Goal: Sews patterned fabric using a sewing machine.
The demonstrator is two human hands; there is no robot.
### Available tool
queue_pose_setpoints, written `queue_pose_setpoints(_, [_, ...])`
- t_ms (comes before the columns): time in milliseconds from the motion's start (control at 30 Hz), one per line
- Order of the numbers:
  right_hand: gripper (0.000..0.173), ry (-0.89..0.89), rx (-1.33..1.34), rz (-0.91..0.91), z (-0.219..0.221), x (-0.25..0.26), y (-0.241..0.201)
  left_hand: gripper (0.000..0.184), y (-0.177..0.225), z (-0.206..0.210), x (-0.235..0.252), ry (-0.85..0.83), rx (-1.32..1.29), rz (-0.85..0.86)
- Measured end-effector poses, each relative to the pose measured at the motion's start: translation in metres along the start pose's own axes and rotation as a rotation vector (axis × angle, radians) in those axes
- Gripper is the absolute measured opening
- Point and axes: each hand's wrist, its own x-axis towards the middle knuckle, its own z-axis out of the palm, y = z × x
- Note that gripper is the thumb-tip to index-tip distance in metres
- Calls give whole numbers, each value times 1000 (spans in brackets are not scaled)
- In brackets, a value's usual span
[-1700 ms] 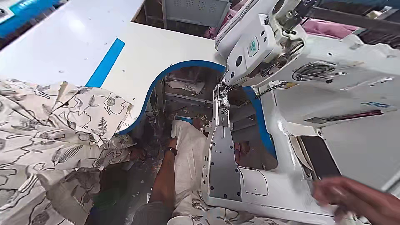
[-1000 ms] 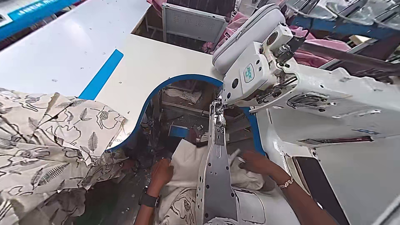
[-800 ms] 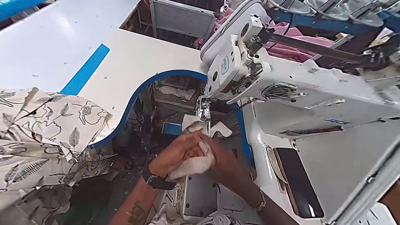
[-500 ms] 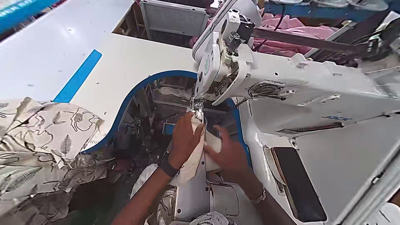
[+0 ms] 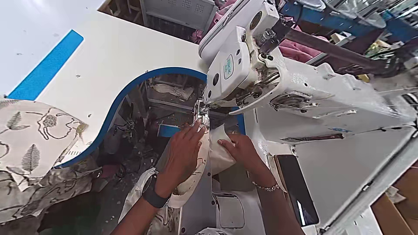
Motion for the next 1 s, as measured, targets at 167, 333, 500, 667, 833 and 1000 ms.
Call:
queue_pose_setpoints(167, [26,307,1,-109,9,-13,-26,39,3,-1,11,35,124,60])
queue_pose_setpoints(333, [20,441,12,-418,23,-11,-19,36,9,2,10,71,156,55])
queue_pose_setpoints(500, [18,317,92,-539,31,-4,-10,29,4,-1,15,80,236,148])
queue_pose_setpoints(667, [14,222,-94,-559,27,-8,-17,29,5,-4,16,57,169,176])
queue_pose_setpoints(833, [11,228,-286,-533,26,-26,-27,38,2,-2,12,44,96,123])
queue_pose_setpoints(1000, [12,188,-156,-476,25,-16,-36,42,-1,0,7,88,-21,112])
